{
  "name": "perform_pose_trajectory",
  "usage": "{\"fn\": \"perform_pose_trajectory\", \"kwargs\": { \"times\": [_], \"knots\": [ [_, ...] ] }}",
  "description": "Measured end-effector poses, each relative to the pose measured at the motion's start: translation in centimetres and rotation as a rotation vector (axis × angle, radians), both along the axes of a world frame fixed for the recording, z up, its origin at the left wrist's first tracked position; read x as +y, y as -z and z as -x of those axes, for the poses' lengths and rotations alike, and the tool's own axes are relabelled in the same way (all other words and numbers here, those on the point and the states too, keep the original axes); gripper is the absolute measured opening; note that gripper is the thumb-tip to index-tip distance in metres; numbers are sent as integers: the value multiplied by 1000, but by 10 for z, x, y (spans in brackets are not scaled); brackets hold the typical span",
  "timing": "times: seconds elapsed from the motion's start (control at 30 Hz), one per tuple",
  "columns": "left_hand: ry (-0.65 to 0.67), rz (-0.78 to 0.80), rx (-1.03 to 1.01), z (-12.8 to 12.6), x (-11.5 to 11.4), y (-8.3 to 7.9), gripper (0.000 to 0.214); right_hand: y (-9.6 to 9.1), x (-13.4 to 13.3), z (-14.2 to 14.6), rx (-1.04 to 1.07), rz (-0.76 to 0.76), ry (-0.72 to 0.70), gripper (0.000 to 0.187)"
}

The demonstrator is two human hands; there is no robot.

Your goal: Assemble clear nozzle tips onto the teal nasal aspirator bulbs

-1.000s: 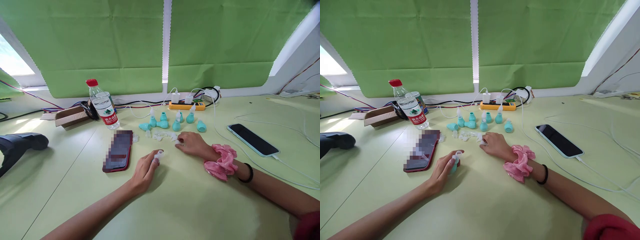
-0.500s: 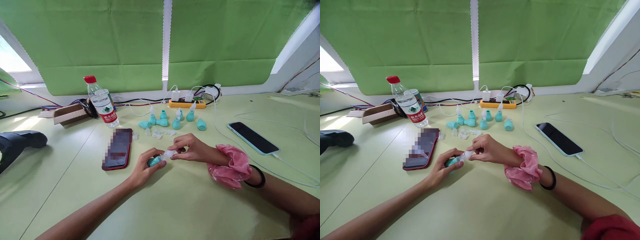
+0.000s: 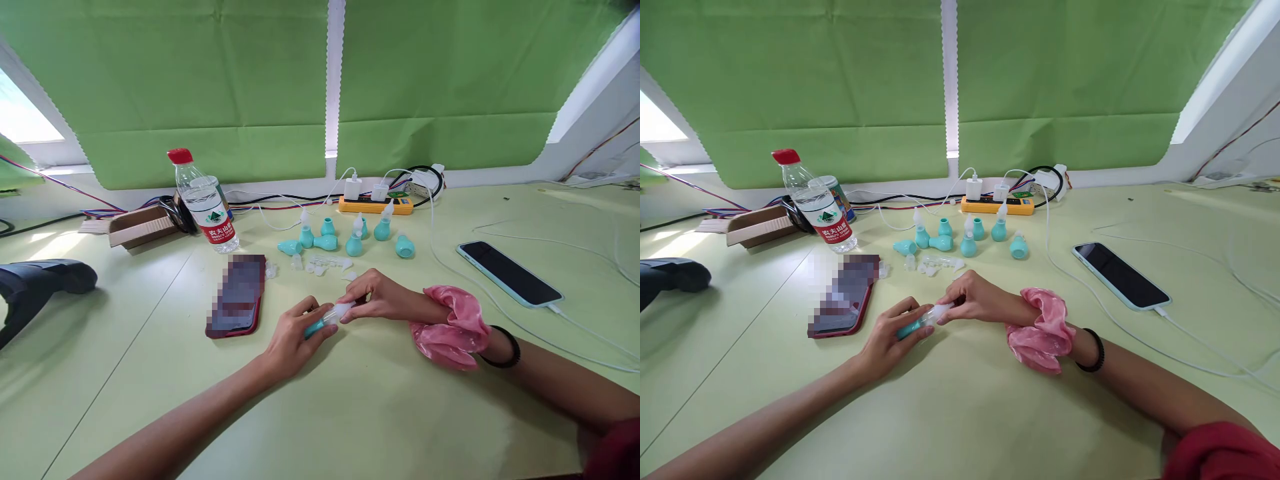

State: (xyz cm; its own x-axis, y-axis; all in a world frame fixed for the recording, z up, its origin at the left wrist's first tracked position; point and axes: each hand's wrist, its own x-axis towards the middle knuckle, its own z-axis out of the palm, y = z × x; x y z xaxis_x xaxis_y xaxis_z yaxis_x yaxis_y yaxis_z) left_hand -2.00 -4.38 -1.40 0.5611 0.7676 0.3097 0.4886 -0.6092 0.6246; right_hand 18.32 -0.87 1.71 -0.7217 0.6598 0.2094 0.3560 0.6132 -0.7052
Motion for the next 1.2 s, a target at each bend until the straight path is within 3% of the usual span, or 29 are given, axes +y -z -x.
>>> {"fn": "perform_pose_trajectory", "kwargs": {
  "times": [0.27,0.47,0.57,0.67,0.8,0.9,1.07,1.2],
  "knots": [
    [41,-187,137,1,0,4,37,15,6,-3,60,265,-24,26],
    [17,-230,106,-1,0,5,34,10,-1,1,111,311,68,29],
    [21,-198,50,0,0,4,33,1,-7,4,105,230,114,28],
    [10,-173,-31,2,1,4,38,-16,-6,-2,86,40,204,24],
    [-101,-158,-53,1,6,7,40,-42,10,-27,75,-264,572,28],
    [-157,-212,44,0,14,9,38,-53,29,-47,-91,-428,753,31],
    [-224,-381,307,2,34,2,35,-45,55,-63,-397,-454,902,29],
    [-264,-483,505,0,50,-8,32,-40,59,-64,-483,-479,956,33]
  ]
}}
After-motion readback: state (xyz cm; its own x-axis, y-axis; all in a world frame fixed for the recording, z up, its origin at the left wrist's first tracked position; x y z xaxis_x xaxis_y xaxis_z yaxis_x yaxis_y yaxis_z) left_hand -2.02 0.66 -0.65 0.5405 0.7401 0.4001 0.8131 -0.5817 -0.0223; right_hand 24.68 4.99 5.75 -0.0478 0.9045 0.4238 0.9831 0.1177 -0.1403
